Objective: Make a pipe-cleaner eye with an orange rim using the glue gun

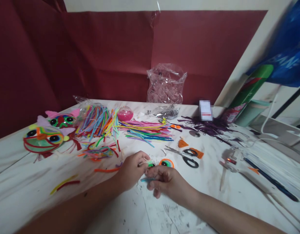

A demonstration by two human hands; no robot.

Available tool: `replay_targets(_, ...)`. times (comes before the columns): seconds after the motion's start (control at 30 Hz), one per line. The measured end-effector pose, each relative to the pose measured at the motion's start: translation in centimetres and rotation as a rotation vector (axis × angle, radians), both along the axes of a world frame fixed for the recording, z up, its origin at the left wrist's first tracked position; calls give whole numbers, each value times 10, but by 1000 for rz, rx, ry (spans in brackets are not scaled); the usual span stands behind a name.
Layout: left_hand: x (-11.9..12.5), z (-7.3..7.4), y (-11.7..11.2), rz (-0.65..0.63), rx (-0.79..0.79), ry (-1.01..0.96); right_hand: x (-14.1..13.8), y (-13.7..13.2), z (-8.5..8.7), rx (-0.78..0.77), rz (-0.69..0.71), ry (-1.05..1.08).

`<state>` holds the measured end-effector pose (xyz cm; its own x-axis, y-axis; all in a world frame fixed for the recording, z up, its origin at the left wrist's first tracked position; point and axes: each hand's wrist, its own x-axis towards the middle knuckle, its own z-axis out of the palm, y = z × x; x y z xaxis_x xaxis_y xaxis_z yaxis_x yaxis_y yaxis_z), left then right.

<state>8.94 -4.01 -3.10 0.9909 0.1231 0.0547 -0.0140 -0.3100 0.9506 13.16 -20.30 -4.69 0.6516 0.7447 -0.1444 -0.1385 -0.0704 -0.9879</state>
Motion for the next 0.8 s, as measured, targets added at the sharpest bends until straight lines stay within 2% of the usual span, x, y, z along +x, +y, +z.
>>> replay_targets(0.13, -2, 1, -2, -41, 40, 20, 1, -2, 9, -58, -166, -75)
replay_targets(0.23, -4, -1, -3, -119, 92, 22, 3, -4, 11, -44, -129, -118)
replay_targets(0.3, -3, -1, -2, -112, 156, 29, 5, -4, 8, -37, -95, -146)
replay_targets(0.4, -1, 0, 4, 16, 338, -12, 8, -5, 4, 1, -189, -146)
replay_targets(0.47, 0, -1, 8, 50, 512, -129, 11, -6, 7, 24, -289, -132)
replay_targets(0.57, -1, -3, 9, -100, 743, -276, 15, -9, 14, 51, -389, -123)
replay_targets(0.67, -4, -4, 7, -266, 946, -256, 18, -10, 19, 80, -416, -109)
replay_targets(0.73, -5, 0, 7, -251, 1081, -197, 20, -11, 19, 78, -417, -96)
replay_targets(0.8, -5, 6, 8, -147, 1154, -160, 20, -11, 18, 67, -416, -80)
